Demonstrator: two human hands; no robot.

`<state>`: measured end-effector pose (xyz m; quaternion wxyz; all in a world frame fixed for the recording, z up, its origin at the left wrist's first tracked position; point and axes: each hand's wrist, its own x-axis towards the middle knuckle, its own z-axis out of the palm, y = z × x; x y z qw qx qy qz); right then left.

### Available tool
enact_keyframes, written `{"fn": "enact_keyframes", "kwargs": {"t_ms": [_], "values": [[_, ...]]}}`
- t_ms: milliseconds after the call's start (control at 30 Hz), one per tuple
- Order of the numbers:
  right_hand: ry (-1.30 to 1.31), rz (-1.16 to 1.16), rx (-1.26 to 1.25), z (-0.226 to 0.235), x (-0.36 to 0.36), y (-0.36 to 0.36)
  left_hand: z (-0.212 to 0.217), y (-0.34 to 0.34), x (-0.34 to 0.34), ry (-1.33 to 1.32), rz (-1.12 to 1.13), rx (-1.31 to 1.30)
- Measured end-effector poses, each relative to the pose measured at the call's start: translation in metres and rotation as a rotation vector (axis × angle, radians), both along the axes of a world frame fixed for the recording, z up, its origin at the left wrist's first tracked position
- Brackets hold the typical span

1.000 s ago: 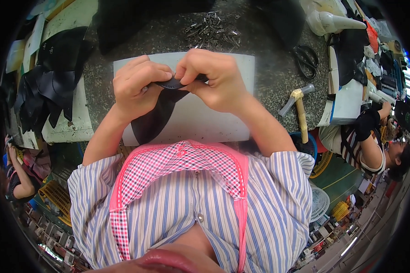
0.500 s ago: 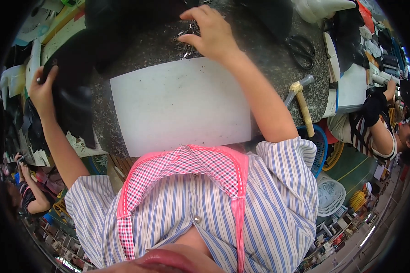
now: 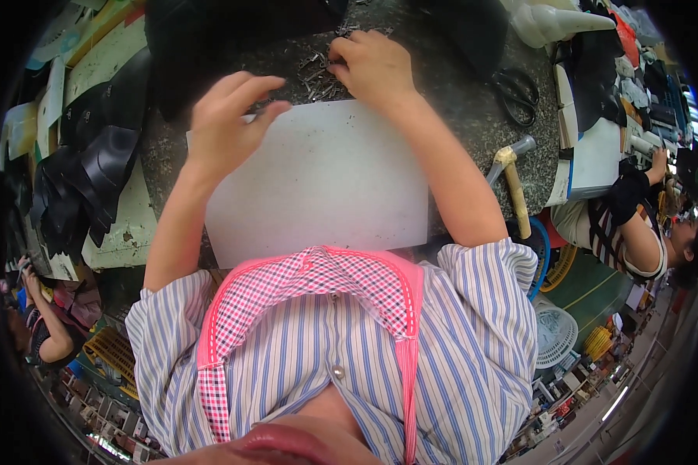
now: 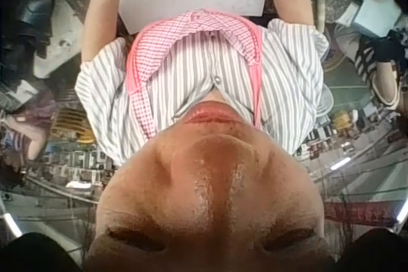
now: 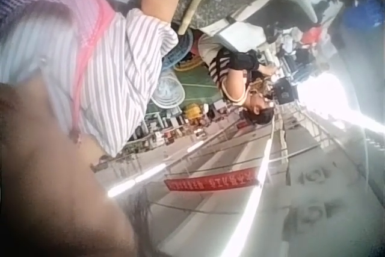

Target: Attaching metal eyelets to leather shoe components using a manual setting tool.

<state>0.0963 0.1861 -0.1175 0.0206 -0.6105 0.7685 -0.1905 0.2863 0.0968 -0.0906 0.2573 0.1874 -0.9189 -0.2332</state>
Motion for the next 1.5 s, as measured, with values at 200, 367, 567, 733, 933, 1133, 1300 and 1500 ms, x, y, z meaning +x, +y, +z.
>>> {"fn": "enact_keyframes", "kwargs": {"t_ms": [200, 367, 567, 733, 933, 1133, 1300, 1500], "values": [[-0.389, 0.022, -0.149, 0.007, -0.006, 0.014, -0.010, 0.003, -0.037, -0.032, 0.051, 0.363], [-0.360, 0.058, -0.261, 0.004, -0.001, 0.014, -0.014, 0.005, -0.038, -0.036, 0.068, 0.479], [0.022, 0.009, -0.105, -0.001, 0.001, 0.006, -0.016, 0.002, -0.032, -0.044, 0.102, 0.455], [-0.342, 0.144, -0.248, 0.006, 0.001, 0.016, -0.011, 0.006, -0.032, -0.016, 0.092, 0.579], [-0.948, 0.088, -0.193, 0.030, 0.026, 0.026, -0.006, 0.009, -0.022, 0.044, 0.002, 0.834], [-1.165, 0.320, -0.236, 0.026, 0.031, 0.030, -0.003, 0.005, -0.010, -0.018, -0.274, 1.439], [-1.067, 0.407, -0.283, 0.025, 0.032, 0.031, -0.003, 0.021, -0.003, 0.030, -0.306, 1.687], [-1.024, 0.323, -0.394, 0.018, 0.041, 0.036, 0.002, 0.030, 0.001, 0.116, -0.267, 1.485]]}}
